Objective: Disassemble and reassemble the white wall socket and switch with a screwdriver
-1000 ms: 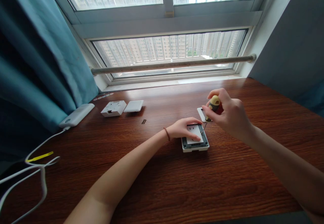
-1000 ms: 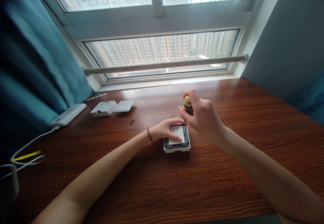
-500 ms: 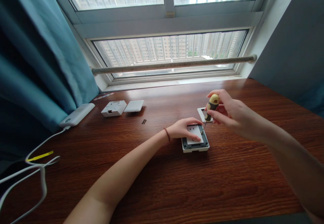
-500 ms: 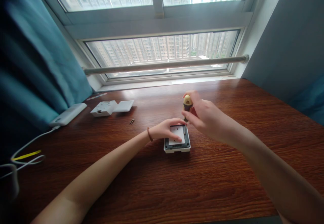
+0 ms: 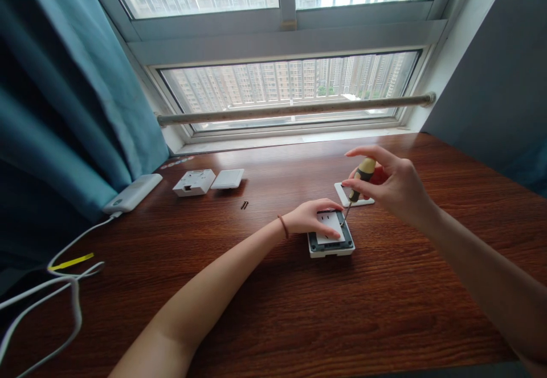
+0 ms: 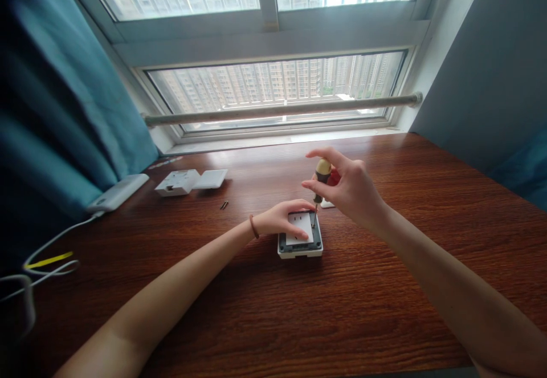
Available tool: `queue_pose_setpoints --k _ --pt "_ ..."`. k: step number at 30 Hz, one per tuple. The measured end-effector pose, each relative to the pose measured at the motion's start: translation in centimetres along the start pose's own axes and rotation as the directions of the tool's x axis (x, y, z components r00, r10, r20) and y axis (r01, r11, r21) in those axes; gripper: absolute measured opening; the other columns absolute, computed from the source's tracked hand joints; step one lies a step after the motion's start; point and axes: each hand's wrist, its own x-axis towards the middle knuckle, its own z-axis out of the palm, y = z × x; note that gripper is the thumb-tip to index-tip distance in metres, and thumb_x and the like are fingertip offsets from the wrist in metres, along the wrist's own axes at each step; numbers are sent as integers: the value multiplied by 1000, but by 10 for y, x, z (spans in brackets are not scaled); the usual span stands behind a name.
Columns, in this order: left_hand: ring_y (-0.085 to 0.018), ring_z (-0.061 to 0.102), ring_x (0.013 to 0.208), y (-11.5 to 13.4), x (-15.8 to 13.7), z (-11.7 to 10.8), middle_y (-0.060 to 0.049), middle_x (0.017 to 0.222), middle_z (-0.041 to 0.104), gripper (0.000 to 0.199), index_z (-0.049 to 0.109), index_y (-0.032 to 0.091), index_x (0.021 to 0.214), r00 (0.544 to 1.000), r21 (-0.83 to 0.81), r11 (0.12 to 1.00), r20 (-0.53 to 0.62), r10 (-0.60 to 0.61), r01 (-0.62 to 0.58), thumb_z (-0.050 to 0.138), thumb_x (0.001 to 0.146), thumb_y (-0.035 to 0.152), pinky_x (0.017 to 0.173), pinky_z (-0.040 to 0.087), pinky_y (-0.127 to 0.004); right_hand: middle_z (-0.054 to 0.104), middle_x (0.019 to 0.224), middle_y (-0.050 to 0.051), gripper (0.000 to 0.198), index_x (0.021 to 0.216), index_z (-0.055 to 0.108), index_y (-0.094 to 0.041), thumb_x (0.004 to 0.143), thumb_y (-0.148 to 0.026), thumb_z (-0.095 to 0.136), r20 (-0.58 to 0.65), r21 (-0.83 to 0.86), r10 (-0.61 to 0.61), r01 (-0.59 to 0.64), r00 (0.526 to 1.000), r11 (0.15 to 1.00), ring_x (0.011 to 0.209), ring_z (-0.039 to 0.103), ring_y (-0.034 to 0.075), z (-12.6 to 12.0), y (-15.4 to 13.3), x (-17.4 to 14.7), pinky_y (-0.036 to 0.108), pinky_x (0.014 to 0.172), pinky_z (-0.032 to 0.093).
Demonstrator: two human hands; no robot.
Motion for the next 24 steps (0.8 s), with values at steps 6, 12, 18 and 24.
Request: queue_pose_setpoints --k 6,12,18,24 --pt "-20 54 104 -1 0 0 -3 115 58 65 55 24 117 1000 12 1000 -2 6 -6 74 60 46 91 39 -27 65 79 4 36 99 51 -20 71 -38 67 190 -31 93 -88 977 996 60 63 16 -24 -2 4 28 55 50" --pt "-20 53 105 -2 0 0 -4 115 58 65 55 23 117 1000 12 1000 -3 7 -7 74 59 46 91 39 -27 62 60 1 29 73 46 -20 68 -39 68 92 -222 129 -106 987 969 52 60 16 -24 -7 1 26 48 45" --pt "-20 54 103 -2 0 1 -3 114 58 62 56 23 116 1000 5 1000 -4 16 -16 74 61 45 90 40 -27 52 49 -4 36 64 37 -22 66 -37 70 -116 -370 -39 -7 992 929 43 49 11 2 -11 -5 22 43 36" --pt "-20 54 105 -4 1 1 -3 115 58 63 55 23 116 1000 8 1000 -1 26 -26 73 60 46 91 39 -26 64 77 0 31 101 50 -22 74 -29 63 113 -58 68 -62 991 996 45 57 11 -3 -11 -6 23 43 44"
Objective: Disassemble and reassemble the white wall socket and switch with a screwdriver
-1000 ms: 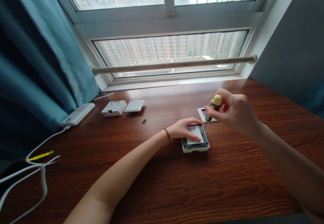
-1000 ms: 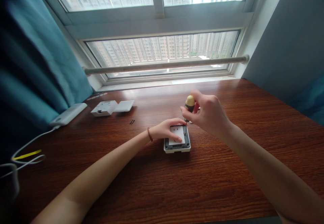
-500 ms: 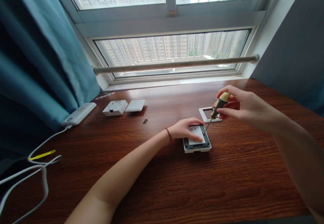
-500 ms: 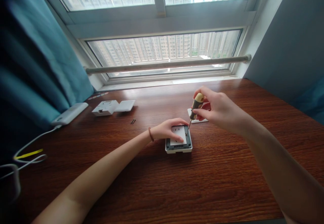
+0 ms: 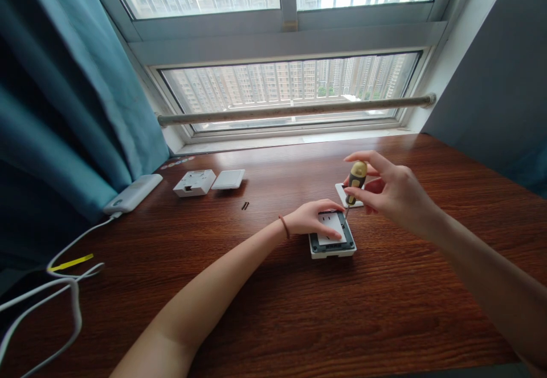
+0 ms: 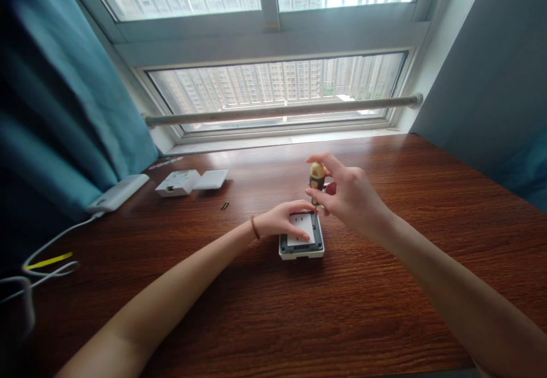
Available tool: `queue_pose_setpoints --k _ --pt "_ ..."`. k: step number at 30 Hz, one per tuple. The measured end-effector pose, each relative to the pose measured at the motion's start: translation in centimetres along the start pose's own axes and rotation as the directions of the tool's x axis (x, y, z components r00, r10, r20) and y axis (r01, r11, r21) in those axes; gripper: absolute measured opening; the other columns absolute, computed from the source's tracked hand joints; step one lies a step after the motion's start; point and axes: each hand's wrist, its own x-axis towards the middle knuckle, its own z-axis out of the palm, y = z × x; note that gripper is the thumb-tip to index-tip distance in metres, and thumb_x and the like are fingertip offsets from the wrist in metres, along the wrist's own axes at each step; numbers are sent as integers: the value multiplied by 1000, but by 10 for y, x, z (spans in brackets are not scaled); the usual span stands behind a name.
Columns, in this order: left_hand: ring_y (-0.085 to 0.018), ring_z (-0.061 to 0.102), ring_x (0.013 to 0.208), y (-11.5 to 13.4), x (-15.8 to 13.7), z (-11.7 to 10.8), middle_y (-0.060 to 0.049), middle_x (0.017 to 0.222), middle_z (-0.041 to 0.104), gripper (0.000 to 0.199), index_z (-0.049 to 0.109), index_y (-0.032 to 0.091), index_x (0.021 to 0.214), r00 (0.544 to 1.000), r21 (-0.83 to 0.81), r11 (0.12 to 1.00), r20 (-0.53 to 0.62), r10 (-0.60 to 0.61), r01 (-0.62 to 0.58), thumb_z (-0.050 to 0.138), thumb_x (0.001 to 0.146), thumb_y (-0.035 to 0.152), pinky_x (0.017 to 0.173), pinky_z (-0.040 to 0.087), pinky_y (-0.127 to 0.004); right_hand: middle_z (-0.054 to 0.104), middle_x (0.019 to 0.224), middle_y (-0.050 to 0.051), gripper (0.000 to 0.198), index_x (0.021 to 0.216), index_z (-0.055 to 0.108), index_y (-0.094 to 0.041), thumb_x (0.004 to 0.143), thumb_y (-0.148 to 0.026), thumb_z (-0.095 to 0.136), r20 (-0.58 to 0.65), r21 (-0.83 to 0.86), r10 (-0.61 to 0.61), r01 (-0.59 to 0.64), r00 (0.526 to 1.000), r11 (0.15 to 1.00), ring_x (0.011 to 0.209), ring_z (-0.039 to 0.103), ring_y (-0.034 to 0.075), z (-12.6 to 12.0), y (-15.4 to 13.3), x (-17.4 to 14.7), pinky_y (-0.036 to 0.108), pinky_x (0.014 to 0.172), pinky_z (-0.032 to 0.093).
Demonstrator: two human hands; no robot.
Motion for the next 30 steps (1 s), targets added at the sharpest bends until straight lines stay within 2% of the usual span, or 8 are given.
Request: queue_pose_setpoints --k 3,6,9,11,13,19,24,30 --pt "-20 53 104 0 0 0 -3 115 58 65 55 23 117 1000 1 1000 1 -4 4 73 60 47 91 39 -27 63 83 2 40 116 45 -24 78 -27 58 164 162 -1 -26 986 986 55 63 14 -9 1 0 24 48 49" --pt "-20 53 104 1 -1 -1 -3 115 58 65 55 23 117 1000 -2 1000 2 -14 14 73 60 48 91 39 -27 64 84 3 39 118 45 -23 81 -28 55 235 153 -11 -25 972 988 66 65 16 -17 2 0 26 56 52" --pt "-21 53 104 2 -1 -1 -4 115 58 65 55 23 117 1000 -6 1000 1 -17 17 74 59 46 91 39 -27 61 66 1 22 92 54 -20 76 -34 60 51 -137 1 6 999 991 55 60 16 -20 3 2 27 51 47" --pt "-21 53 104 3 -1 -1 -4 115 58 65 55 23 117 1000 -7 1000 -2 -20 20 74 60 45 91 39 -28 56 56 0 20 74 53 -19 72 -36 64 -112 -364 -73 28 991 931 49 54 15 -17 3 3 29 49 43" --pt "-21 54 104 3 0 -1 -4 115 58 63 56 23 117 1000 -10 1000 -3 -25 25 74 60 44 91 39 -28 56 60 1 16 72 54 -19 71 -32 64 -159 -415 -162 83 974 906 51 52 14 -11 3 4 29 50 43" --pt "-20 54 103 2 0 -1 -3 114 59 63 56 24 116 1000 -8 1000 0 -19 19 74 59 45 90 40 -27 62 74 0 32 108 54 -21 76 -25 59 -42 -100 -168 163 985 982 53 52 10 3 4 4 24 52 45" --pt "-20 54 104 4 0 -1 -3 114 58 63 56 24 116 1000 1 1000 0 -28 28 75 60 43 91 39 -28 61 68 0 27 92 58 -19 73 -36 65 -80 -84 -36 29 996 996 48 55 12 -7 12 8 25 47 45" --pt "-20 53 107 6 0 -3 -4 117 56 55 59 24 114 997 -19 997 19 73 -72 73 63 42 96 36 -27 65 94 8 37 110 52 -18 79 -37 57 283 229 128 -196 951 953 66 66 18 -37 10 9 29 54 54"
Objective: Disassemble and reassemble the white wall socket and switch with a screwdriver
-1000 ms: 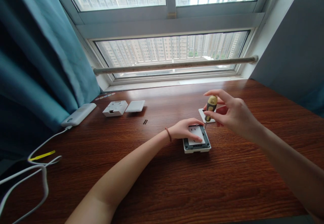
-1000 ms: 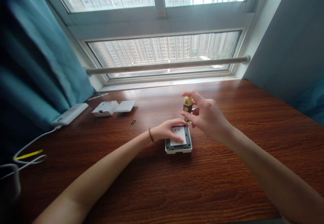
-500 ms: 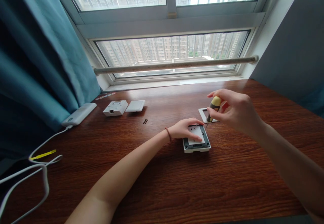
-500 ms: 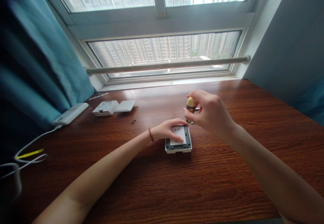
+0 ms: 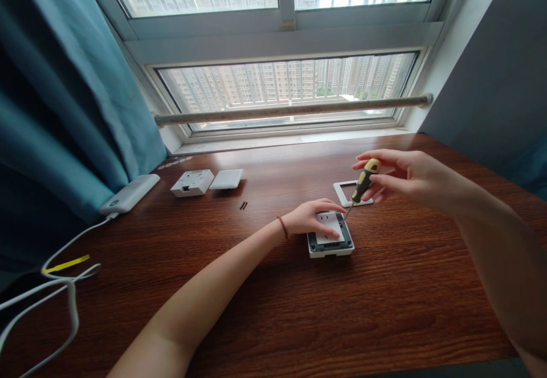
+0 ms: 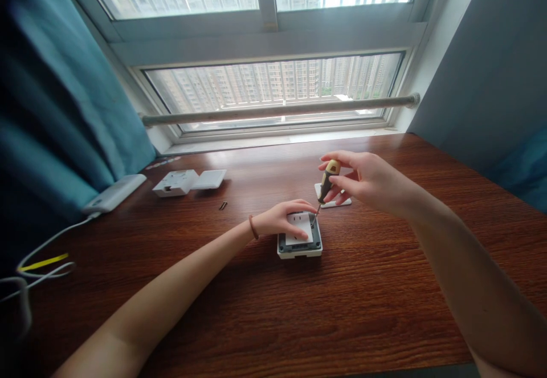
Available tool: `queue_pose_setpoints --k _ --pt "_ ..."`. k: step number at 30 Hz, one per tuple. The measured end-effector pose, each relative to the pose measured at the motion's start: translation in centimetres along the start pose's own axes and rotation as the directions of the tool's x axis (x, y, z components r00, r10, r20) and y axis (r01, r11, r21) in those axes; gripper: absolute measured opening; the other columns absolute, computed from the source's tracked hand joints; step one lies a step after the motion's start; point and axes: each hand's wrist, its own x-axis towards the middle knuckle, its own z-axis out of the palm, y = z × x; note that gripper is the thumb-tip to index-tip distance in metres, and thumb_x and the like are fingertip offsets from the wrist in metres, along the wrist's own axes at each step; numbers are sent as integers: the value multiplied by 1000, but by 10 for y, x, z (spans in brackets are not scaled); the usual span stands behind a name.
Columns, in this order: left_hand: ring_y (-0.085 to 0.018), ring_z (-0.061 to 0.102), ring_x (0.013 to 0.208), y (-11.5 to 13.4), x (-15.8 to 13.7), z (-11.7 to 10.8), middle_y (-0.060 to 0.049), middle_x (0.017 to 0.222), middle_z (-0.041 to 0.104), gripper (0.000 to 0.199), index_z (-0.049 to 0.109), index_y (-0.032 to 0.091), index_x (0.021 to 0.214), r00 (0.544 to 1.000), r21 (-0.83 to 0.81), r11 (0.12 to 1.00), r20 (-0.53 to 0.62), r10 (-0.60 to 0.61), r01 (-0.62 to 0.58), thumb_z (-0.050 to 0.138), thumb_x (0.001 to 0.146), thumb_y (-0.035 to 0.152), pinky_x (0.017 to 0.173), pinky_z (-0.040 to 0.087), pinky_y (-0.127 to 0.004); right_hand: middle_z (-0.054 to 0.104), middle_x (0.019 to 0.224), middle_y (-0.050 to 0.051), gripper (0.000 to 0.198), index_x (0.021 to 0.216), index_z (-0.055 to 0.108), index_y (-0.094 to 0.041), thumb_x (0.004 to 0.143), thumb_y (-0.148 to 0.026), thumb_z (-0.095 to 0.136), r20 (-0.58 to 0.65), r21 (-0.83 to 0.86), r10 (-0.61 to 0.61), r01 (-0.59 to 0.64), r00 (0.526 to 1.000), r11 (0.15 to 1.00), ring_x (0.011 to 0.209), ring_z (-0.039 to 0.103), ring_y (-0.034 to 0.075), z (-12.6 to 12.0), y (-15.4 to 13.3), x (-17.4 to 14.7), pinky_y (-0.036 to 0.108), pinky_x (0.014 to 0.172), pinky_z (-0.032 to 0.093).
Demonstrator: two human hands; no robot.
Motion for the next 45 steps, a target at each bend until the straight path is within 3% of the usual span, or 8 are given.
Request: queue_pose_setpoints --k 4,8,13,20,28,33,37,45 --pt "-20 53 107 -1 1 0 -4 115 56 46 64 23 105 1000 -10 1000 1 27 -27 73 64 42 97 35 -27 59 58 0 26 73 56 -17 74 -42 62 -208 -294 -116 51 971 954 48 55 12 7 -3 -2 25 44 43" --pt "-20 53 107 -2 1 0 -5 114 56 45 64 22 104 1000 -5 1000 12 16 -16 73 64 40 96 36 -27 47 47 -2 28 58 52 -19 73 -39 63 -401 -641 -389 49 829 766 45 44 10 27 -3 -1 26 45 35" --pt "-19 54 104 0 2 -1 -4 112 57 42 64 22 102 1000 -6 1000 11 25 -25 74 64 38 94 37 -27 65 77 1 30 106 59 -20 78 -31 58 -300 -280 -236 151 924 948 46 51 8 33 -5 0 24 43 42" --pt "-20 54 104 2 3 -1 -4 111 57 43 64 22 102 1000 2 1000 21 -7 7 74 63 38 93 38 -28 65 97 7 41 117 53 -19 79 -34 57 8 44 -83 83 997 996 67 66 15 10 -6 -5 29 60 54" --pt "-20 53 104 0 2 -1 -4 111 57 43 63 22 103 1000 -23 1000 16 10 -10 74 64 37 95 37 -28 51 50 0 24 63 56 -19 73 -40 60 -398 -757 -419 -34 816 653 48 49 15 27 -2 0 29 50 35" --pt "-20 53 105 2 2 -1 -4 111 57 43 63 22 103 1000 -29 1000 21 0 0 74 64 35 95 37 -29 67 78 0 34 112 59 -22 78 -27 57 -287 -495 -384 207 878 844 51 52 11 33 -3 1 27 56 44" --pt "-20 53 105 1 2 -1 -4 111 58 42 64 23 102 1000 -34 999 10 3 -3 74 63 36 96 36 -29 64 65 -1 33 107 63 -20 77 -35 60 -295 -328 -266 165 918 930 45 53 10 25 0 1 25 49 46" --pt "-20 54 103 2 2 -2 -5 110 58 44 63 21 103 1000 -33 999 20 19 -19 73 64 40 94 37 -28 64 106 9 45 121 53 -20 78 -31 59 -6 11 -54 54 999 998 62 64 14 -5 1 -2 31 58 55"
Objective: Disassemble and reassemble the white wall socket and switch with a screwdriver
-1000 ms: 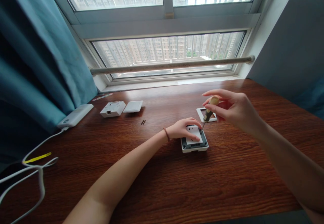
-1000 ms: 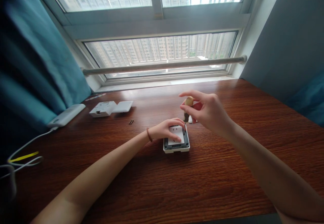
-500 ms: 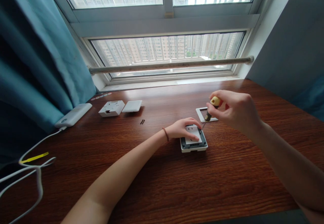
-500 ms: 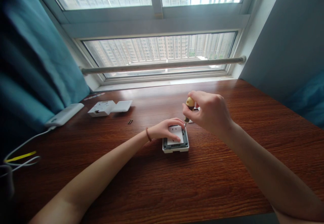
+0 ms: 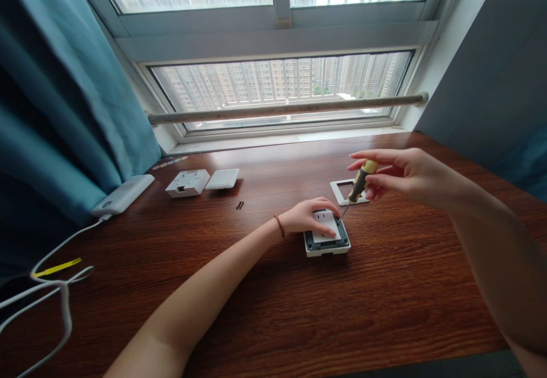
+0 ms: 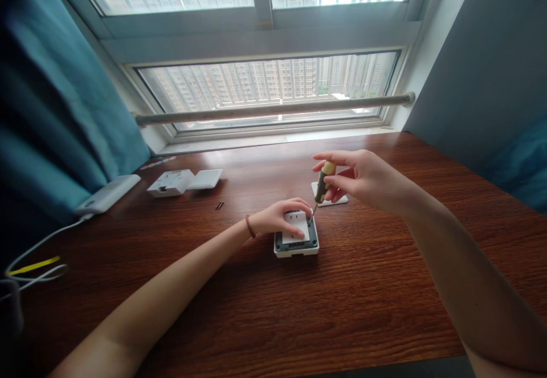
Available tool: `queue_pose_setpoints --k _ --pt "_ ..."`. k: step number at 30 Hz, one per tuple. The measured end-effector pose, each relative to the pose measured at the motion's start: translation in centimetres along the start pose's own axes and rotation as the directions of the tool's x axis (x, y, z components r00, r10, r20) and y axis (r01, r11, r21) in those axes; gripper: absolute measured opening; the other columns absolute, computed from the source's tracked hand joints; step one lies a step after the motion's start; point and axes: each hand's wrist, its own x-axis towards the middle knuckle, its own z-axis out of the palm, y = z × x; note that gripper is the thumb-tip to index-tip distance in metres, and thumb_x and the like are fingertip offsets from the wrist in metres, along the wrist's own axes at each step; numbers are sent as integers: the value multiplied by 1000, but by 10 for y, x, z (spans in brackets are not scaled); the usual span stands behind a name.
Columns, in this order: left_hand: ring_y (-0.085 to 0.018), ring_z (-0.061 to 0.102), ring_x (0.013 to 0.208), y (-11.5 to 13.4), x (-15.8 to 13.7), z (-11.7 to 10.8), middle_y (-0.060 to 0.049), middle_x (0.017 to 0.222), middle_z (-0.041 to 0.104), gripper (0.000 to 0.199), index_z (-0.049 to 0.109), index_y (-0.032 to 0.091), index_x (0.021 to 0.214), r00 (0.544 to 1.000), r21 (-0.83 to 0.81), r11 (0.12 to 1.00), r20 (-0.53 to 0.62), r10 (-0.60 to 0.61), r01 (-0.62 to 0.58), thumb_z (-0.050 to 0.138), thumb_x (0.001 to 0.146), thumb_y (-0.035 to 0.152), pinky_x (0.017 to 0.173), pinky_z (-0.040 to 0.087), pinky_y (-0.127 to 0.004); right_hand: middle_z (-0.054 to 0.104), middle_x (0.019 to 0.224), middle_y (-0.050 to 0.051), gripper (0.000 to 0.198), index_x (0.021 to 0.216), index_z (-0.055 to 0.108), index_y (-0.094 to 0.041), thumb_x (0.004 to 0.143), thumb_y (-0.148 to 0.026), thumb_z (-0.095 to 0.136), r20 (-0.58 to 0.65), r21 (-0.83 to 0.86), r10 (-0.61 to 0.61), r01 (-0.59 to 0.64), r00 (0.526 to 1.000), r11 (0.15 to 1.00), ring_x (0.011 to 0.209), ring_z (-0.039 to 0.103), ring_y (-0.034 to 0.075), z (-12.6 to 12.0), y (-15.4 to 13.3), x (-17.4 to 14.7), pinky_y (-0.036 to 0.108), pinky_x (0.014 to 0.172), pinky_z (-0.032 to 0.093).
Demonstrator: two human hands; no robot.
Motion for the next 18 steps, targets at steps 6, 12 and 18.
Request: queue_pose_setpoints --k 6,12,18 --pt "-20 54 104 0 0 0 -4 110 58 45 63 21 103 1000 10 1000 7 -17 17 73 64 41 94 37 -27 55 51 -2 28 72 61 -18 72 -45 64 -317 -498 -186 4 930 867 42 46 10 15 1 4 25 43 35" --pt "-20 53 104 -2 1 0 -4 111 57 44 62 21 104 1000 -3 1000 0 -5 5 73 65 39 95 36 -28 57 55 2 24 69 62 -20 80 -40 54 -394 -701 -402 13 827 713 50 51 15 37 2 6 28 52 35" --pt "-20 53 103 -1 0 0 -4 110 57 42 62 22 103 1000 1 1000 -1 4 -4 72 65 38 94 37 -28 65 79 3 33 109 60 -19 80 -35 58 -170 -151 -169 144 971 978 50 52 9 28 0 6 24 46 42"
